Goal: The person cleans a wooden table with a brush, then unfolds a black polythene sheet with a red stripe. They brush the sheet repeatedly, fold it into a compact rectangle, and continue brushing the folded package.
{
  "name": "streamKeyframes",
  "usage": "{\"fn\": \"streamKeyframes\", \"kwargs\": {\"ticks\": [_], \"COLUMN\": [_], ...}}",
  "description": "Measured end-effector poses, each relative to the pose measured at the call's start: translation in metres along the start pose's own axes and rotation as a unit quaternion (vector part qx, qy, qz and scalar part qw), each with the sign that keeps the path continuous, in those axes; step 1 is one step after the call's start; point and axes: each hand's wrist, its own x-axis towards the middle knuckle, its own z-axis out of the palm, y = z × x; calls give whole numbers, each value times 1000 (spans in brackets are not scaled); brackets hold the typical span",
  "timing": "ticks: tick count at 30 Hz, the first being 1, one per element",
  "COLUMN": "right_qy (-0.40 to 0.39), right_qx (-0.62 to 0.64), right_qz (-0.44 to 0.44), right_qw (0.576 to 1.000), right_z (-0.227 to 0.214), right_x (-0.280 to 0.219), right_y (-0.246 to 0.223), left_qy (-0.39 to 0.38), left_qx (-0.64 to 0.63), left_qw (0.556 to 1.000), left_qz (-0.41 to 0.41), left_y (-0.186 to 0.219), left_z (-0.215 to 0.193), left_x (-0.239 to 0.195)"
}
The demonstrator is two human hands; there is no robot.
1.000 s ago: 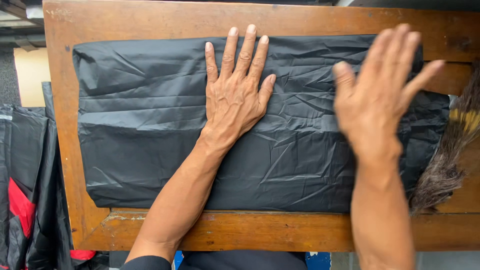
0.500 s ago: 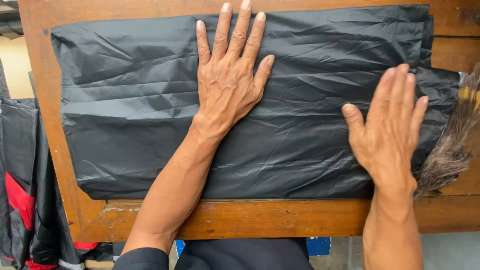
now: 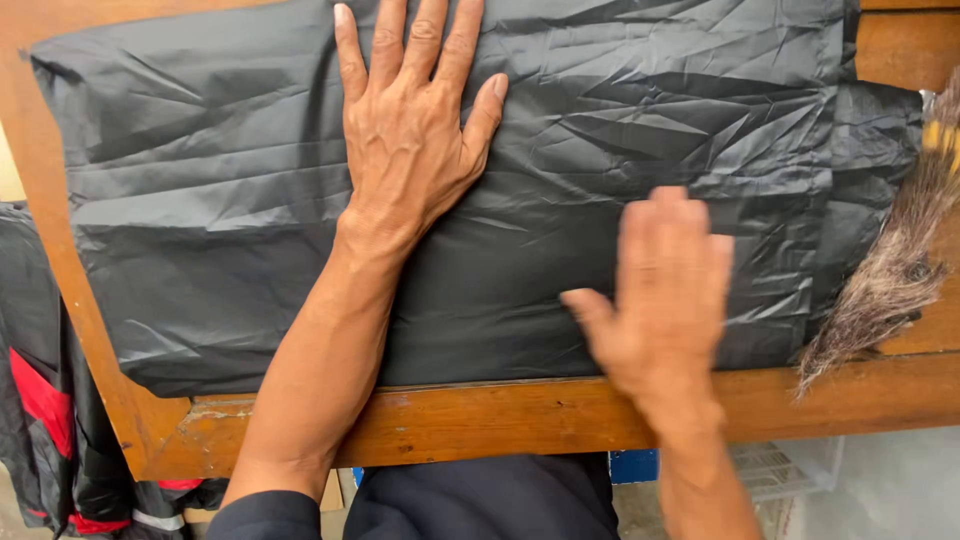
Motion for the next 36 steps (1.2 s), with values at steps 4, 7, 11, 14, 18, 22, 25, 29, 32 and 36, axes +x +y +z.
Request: {"fn": "streamKeyframes", "kwargs": {"ticks": [4, 7, 11, 14, 18, 22, 25, 29, 32, 36], "right_qy": [-16, -30, 35, -29, -67, -22, -26, 53, 6, -60], "right_qx": [-58, -28, 10, 109, 16, -69, -35, 14, 171, 157], "right_qz": [121, 189, 139, 26, 14, 114, 190, 136, 7, -76], "right_qw": [991, 981, 990, 993, 997, 991, 981, 989, 985, 983], "right_z": [-23, -31, -29, -18, 2, -23, -35, -26, -21, 7], "right_x": [-16, -14, 2, 1, -11, -25, -17, 2, 18, 18], "right_y": [35, 24, -28, -73, -28, 24, 18, -32, -102, -116], "left_qy": [8, 9, 10, 11, 4, 12, 21, 19, 15, -3], "left_qx": [-13, -12, -3, -3, -21, -17, -1, 3, 32, 24], "left_qw": [1000, 1000, 1000, 1000, 1000, 1000, 1000, 1000, 999, 999], "left_qz": [1, 9, 11, 15, 15, 9, -1, -14, -29, -35], "left_y": [1, 3, 6, 4, 3, 3, 2, 3, 4, 3], "left_z": [-1, 0, 1, 2, -1, 0, 2, 1, 3, 3], "left_x": [-1, 0, 0, 0, 2, -1, 0, 0, -1, 1]}}
